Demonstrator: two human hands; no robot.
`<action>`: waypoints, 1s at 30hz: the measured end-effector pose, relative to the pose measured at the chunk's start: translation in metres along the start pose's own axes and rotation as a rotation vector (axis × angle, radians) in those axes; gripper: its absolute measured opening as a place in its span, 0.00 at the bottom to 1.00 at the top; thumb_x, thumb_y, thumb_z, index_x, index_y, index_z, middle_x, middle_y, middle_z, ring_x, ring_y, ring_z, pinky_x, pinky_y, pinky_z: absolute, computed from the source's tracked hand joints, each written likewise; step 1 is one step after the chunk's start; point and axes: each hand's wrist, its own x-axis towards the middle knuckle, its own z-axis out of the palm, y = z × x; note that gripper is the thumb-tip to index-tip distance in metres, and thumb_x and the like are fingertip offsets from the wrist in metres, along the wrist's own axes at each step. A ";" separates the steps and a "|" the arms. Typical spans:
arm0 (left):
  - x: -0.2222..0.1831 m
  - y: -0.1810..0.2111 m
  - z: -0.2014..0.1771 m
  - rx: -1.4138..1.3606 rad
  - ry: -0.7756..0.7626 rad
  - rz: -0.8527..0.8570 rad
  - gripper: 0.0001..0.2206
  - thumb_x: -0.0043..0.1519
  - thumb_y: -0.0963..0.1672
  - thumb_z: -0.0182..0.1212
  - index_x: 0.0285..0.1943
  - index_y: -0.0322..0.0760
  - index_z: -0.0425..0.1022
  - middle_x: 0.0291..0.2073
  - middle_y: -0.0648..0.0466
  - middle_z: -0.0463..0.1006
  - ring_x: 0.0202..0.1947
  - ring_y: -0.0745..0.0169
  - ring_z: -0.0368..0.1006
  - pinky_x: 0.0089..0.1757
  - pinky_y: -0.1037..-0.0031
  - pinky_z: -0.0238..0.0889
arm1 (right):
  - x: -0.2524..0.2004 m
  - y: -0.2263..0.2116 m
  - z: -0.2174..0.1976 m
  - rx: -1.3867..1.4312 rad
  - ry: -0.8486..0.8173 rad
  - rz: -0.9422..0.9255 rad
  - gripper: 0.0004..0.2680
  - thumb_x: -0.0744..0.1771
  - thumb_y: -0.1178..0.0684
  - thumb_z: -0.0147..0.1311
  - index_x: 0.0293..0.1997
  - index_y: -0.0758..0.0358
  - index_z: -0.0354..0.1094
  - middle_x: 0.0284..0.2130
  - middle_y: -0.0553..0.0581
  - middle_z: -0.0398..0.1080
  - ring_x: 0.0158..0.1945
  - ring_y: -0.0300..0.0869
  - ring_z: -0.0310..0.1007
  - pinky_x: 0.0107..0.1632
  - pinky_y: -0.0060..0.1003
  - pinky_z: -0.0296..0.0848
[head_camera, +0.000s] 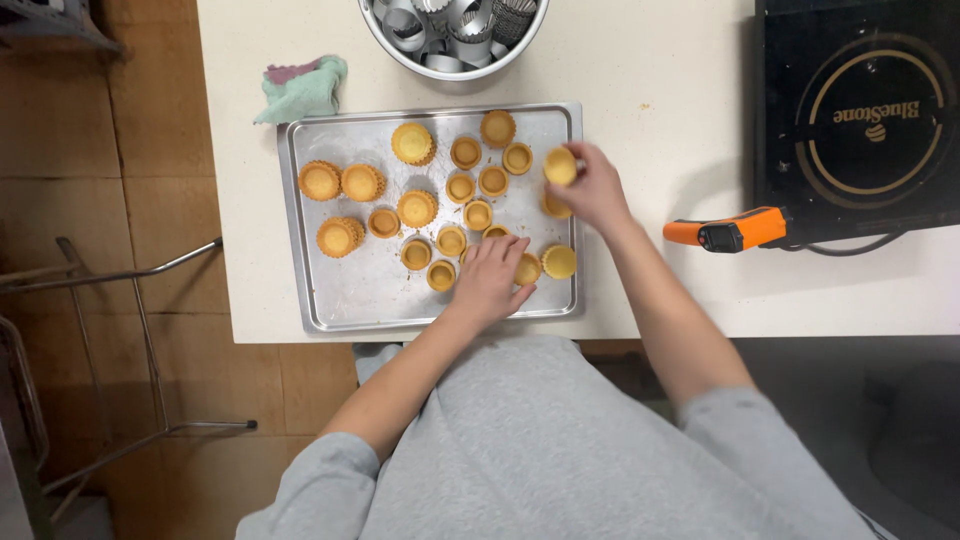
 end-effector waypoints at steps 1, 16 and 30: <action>0.000 0.001 0.005 -0.002 0.000 0.000 0.33 0.51 0.49 0.72 0.65 0.33 0.68 0.57 0.46 0.71 0.59 0.47 0.64 0.57 0.56 0.56 | 0.011 0.005 0.003 -0.001 0.000 0.001 0.24 0.59 0.48 0.68 0.59 0.60 0.67 0.48 0.54 0.73 0.44 0.45 0.76 0.48 0.37 0.75; 0.014 -0.002 0.002 0.058 -0.101 -0.092 0.30 0.49 0.48 0.72 0.61 0.36 0.70 0.51 0.47 0.75 0.56 0.47 0.66 0.56 0.56 0.53 | -0.038 0.029 -0.004 -0.197 -0.068 -0.248 0.27 0.56 0.44 0.76 0.56 0.66 0.70 0.47 0.61 0.67 0.42 0.47 0.70 0.46 0.40 0.74; 0.033 0.027 0.048 0.027 -0.105 0.088 0.29 0.47 0.43 0.71 0.60 0.36 0.71 0.52 0.50 0.72 0.54 0.50 0.67 0.53 0.59 0.60 | -0.032 0.020 -0.003 -0.163 -0.110 -0.162 0.22 0.58 0.54 0.70 0.55 0.65 0.66 0.49 0.61 0.70 0.50 0.51 0.74 0.52 0.42 0.75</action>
